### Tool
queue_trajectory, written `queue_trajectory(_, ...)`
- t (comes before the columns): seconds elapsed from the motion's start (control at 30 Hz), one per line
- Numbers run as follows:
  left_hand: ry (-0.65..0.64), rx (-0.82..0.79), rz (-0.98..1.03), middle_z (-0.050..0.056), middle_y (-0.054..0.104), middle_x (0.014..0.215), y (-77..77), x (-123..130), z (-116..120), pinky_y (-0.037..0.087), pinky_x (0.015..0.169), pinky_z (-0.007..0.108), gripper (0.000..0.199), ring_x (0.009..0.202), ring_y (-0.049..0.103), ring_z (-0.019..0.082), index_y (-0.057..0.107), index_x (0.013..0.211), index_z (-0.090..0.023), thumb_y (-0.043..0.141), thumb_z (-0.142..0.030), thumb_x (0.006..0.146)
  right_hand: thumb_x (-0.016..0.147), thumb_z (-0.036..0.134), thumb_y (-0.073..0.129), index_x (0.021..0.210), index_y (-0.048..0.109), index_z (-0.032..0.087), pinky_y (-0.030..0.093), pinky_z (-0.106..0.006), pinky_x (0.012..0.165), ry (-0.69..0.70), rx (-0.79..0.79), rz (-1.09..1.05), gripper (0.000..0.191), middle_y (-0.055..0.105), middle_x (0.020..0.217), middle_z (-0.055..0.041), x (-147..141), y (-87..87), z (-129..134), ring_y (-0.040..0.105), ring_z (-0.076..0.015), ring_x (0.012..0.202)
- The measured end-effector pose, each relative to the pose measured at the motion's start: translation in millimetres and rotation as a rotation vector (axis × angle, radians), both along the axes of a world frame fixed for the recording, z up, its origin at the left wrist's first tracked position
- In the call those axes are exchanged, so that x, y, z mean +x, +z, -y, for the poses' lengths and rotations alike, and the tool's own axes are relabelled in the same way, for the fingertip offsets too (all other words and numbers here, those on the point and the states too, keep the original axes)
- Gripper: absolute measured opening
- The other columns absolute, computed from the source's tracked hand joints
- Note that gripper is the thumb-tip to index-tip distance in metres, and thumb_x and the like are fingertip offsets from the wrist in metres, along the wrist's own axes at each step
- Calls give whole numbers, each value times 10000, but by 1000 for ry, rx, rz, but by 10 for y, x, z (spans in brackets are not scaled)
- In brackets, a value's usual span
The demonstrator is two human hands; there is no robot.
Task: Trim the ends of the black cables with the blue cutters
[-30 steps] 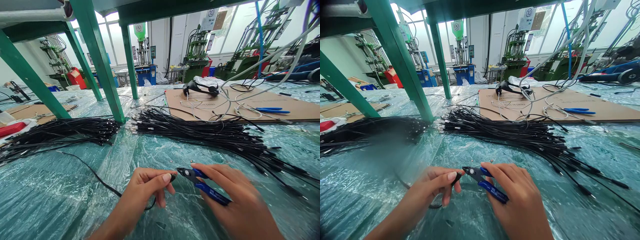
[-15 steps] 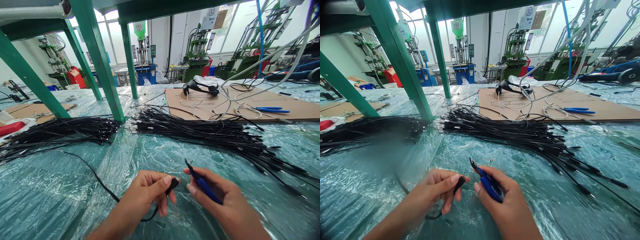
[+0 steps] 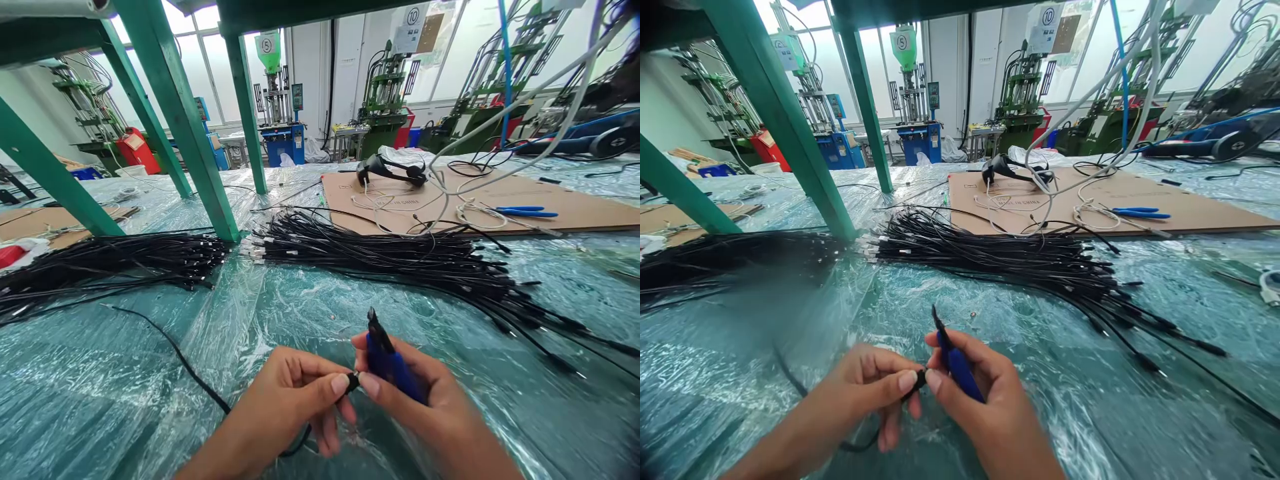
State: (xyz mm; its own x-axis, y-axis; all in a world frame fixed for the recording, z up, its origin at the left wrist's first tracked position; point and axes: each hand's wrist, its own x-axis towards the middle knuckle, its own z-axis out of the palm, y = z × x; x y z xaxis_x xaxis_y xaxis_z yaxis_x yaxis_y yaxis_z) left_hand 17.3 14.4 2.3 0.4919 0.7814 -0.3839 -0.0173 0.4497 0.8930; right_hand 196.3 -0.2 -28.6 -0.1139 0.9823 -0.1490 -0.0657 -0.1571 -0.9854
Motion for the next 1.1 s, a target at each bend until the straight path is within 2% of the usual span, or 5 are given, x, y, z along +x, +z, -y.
queue_trajectory(0.33, 16, -35, 38, 18, 635, 582, -16, -2, 15, 399, 403, 150, 390, 391, 519, 51, 743, 675, -107, 774, -494, 696, 636, 481, 779, 900, 706, 243, 497, -261, 756, -80, -113, -80, 363, 619, 794, 13, -124, 288, 67, 603, -141, 762)
queue_trajectory(0.53, -21, 8, -33, 19, 663, 682, -17, -19, 9, 322, 390, 150, 278, 377, 429, 19, 777, 860, -146, 745, -398, 746, 674, 476, 745, 922, 689, 239, 488, -274, 799, -90, -95, -18, 348, 620, 808, 13, -115, 268, 59, 609, -145, 784)
queue_trajectory(0.63, -38, 38, -76, -12, 606, 620, -18, -26, 0, 230, 367, 166, 306, 362, 316, 15, 764, 908, -150, 722, -415, 761, 662, 485, 748, 917, 690, 239, 490, -278, 785, -92, -93, -18, 359, 635, 806, 8, -114, 242, 49, 611, -148, 776)
queue_trajectory(0.83, -126, 90, -93, -51, 432, 558, 4, -64, -12, 122, 426, 218, 402, 445, 230, 45, 654, 670, -134, 625, -499, 837, 692, 411, 755, 947, 709, 259, 492, -247, 789, -79, -93, -78, 301, 656, 833, 21, -102, 276, 52, 618, -124, 783)
queue_trajectory(1.1, -207, 102, -49, -61, 367, 569, 20, -77, -24, 113, 455, 246, 431, 460, 204, 58, 567, 655, -148, 558, -512, 886, 713, 415, 737, 949, 699, 232, 511, -289, 783, -28, -74, -88, 302, 650, 824, 5, -74, 224, 23, 627, -142, 764)
